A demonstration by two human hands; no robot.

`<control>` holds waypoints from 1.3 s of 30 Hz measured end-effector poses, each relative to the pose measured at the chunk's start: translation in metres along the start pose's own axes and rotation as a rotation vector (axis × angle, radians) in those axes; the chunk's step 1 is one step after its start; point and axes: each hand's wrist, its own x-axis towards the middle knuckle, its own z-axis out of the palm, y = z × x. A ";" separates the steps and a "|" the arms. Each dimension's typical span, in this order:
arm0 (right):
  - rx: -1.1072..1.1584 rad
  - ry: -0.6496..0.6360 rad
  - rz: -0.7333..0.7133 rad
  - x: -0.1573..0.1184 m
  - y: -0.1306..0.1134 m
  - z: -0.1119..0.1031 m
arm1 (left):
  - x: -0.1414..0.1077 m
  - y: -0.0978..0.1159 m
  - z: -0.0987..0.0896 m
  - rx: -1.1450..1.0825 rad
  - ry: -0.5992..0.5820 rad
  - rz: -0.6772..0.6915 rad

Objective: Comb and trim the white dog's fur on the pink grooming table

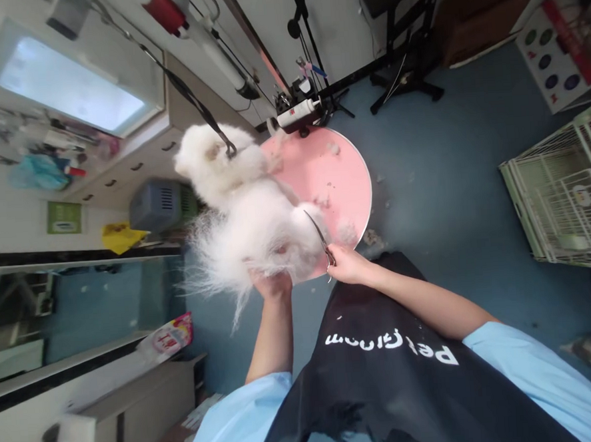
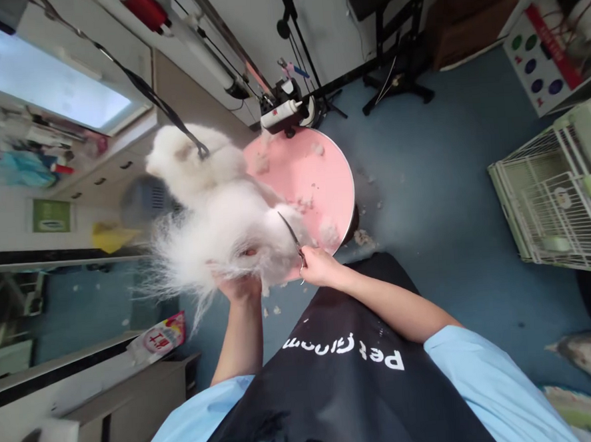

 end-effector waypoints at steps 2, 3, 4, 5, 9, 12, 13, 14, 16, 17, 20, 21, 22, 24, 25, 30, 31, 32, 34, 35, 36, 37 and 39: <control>0.021 -0.013 0.002 -0.003 -0.003 -0.003 | -0.002 -0.002 0.000 0.005 -0.012 0.001; 0.012 -0.018 0.003 -0.004 -0.003 -0.004 | -0.003 -0.003 0.000 0.012 -0.019 0.001; -0.012 -0.024 0.000 -0.005 -0.003 -0.006 | -0.004 -0.003 0.000 0.023 -0.025 0.003; -0.044 -0.031 -0.008 -0.004 -0.001 -0.009 | -0.006 -0.004 0.000 0.037 -0.025 0.008; -0.069 -0.111 -0.060 0.002 0.009 -0.024 | -0.016 -0.006 0.003 0.096 0.053 0.027; -0.030 -0.214 -0.034 0.010 0.015 -0.036 | -0.025 -0.008 0.006 0.118 0.139 0.044; -0.039 -0.244 -0.037 0.012 0.016 -0.040 | -0.028 -0.009 0.007 0.117 0.173 0.055; -0.053 -0.268 -0.051 0.015 0.017 -0.043 | -0.031 -0.010 0.008 0.112 0.208 0.063; -0.064 -0.314 -0.093 0.018 0.019 -0.048 | -0.036 -0.011 0.010 0.097 0.277 0.060; -0.052 -0.335 -0.104 0.020 0.019 -0.050 | -0.038 -0.012 0.011 0.093 0.306 0.055; -0.005 -0.379 -0.085 0.024 0.020 -0.055 | -0.041 -0.015 0.013 0.120 0.363 0.053; -0.004 -0.380 -0.081 0.025 0.020 -0.056 | -0.042 -0.016 0.014 0.136 0.373 0.062; -0.010 -0.376 -0.087 0.026 0.020 -0.057 | -0.042 -0.017 0.014 0.154 0.381 0.072; -0.023 -0.376 -0.122 0.028 0.021 -0.057 | -0.042 -0.017 0.014 0.188 0.398 0.093; -0.021 -0.385 -0.140 0.028 0.021 -0.057 | -0.042 -0.017 0.014 0.207 0.404 0.104; 0.041 -0.417 -0.074 0.033 0.022 -0.054 | -0.042 -0.014 0.009 0.300 0.384 0.112; 0.036 -0.415 -0.059 0.034 0.022 -0.054 | -0.042 -0.014 0.008 0.317 0.378 0.111; 0.024 -0.413 -0.061 0.035 0.022 -0.053 | -0.042 -0.014 0.007 0.332 0.373 0.113; 0.000 -0.412 -0.104 0.036 0.023 -0.052 | -0.041 -0.013 0.005 0.349 0.367 0.122; 0.000 -0.411 -0.128 0.036 0.024 -0.051 | -0.041 -0.013 0.005 0.344 0.365 0.124; 0.013 -0.412 -0.137 0.036 0.025 -0.050 | -0.041 -0.012 0.004 0.329 0.363 0.117; 0.034 -0.417 -0.129 0.036 0.025 -0.049 | -0.040 -0.011 0.004 0.303 0.364 0.106; 0.075 -0.435 -0.070 0.037 0.026 -0.047 | -0.039 -0.010 0.004 0.236 0.376 0.088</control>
